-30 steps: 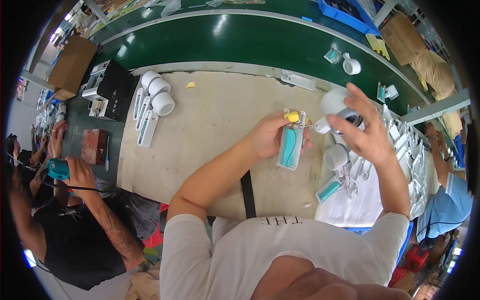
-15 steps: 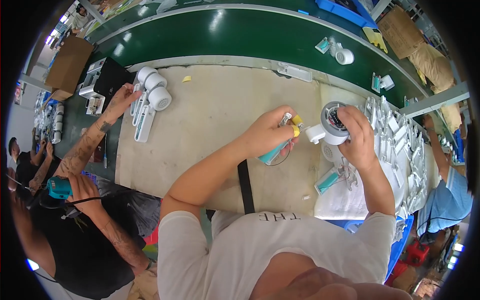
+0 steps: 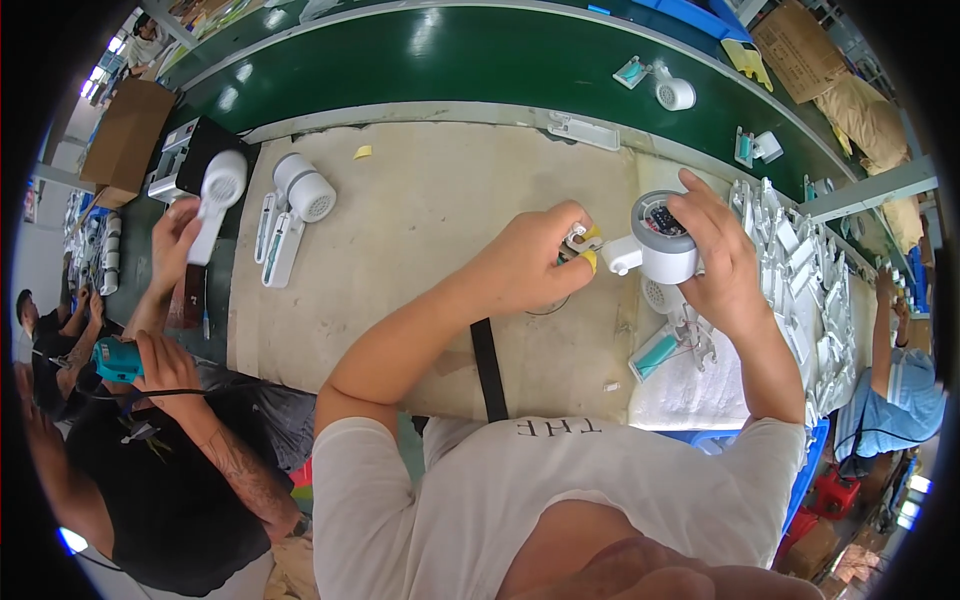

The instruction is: The person repeatedly assembles handheld fans by fitting the battery and wiring into the fan handle casing, snapping the handle cover in place, and setting the assembled fans on the table.

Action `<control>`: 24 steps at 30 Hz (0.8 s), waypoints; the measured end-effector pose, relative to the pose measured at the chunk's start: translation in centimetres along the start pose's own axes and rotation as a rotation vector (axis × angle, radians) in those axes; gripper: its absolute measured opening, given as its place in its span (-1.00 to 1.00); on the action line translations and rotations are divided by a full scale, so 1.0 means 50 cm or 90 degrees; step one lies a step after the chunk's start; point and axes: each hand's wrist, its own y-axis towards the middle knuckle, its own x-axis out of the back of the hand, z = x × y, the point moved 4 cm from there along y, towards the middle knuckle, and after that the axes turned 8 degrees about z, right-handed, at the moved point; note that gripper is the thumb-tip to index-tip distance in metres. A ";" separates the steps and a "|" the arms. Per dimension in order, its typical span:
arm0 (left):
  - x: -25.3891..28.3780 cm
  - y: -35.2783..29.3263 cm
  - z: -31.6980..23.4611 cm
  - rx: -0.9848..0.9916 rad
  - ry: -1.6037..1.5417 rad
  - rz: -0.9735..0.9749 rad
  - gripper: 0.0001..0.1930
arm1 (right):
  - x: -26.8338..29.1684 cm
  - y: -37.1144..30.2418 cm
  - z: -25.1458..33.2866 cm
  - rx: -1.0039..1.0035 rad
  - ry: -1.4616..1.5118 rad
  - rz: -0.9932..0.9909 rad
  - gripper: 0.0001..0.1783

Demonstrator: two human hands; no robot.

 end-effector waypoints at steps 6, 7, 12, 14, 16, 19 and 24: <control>-0.007 0.007 0.003 0.023 0.086 0.056 -0.72 | 0.021 0.027 -0.003 -0.031 0.278 0.185 -0.20; -0.011 0.013 0.002 0.027 0.082 0.066 -0.69 | 0.021 0.030 -0.007 -0.039 0.331 0.241 -0.20; -0.040 0.036 0.000 0.020 0.172 0.123 -0.66 | -0.008 0.047 -0.058 -0.060 0.378 0.417 -0.36; -0.038 0.029 0.000 0.044 0.164 0.087 -0.68 | -0.014 0.049 -0.057 -0.083 0.377 0.473 -0.32; -0.042 0.030 -0.005 0.034 0.122 0.110 -0.69 | -0.017 0.039 -0.063 -0.086 0.402 0.449 -0.32; -0.050 0.036 -0.019 0.053 0.064 0.141 -0.76 | -0.018 0.012 -0.064 -0.090 0.432 0.369 -0.33; -0.061 0.042 0.020 0.043 -0.448 0.083 -0.78 | 0.031 -0.089 -0.137 -0.357 0.568 0.157 -0.49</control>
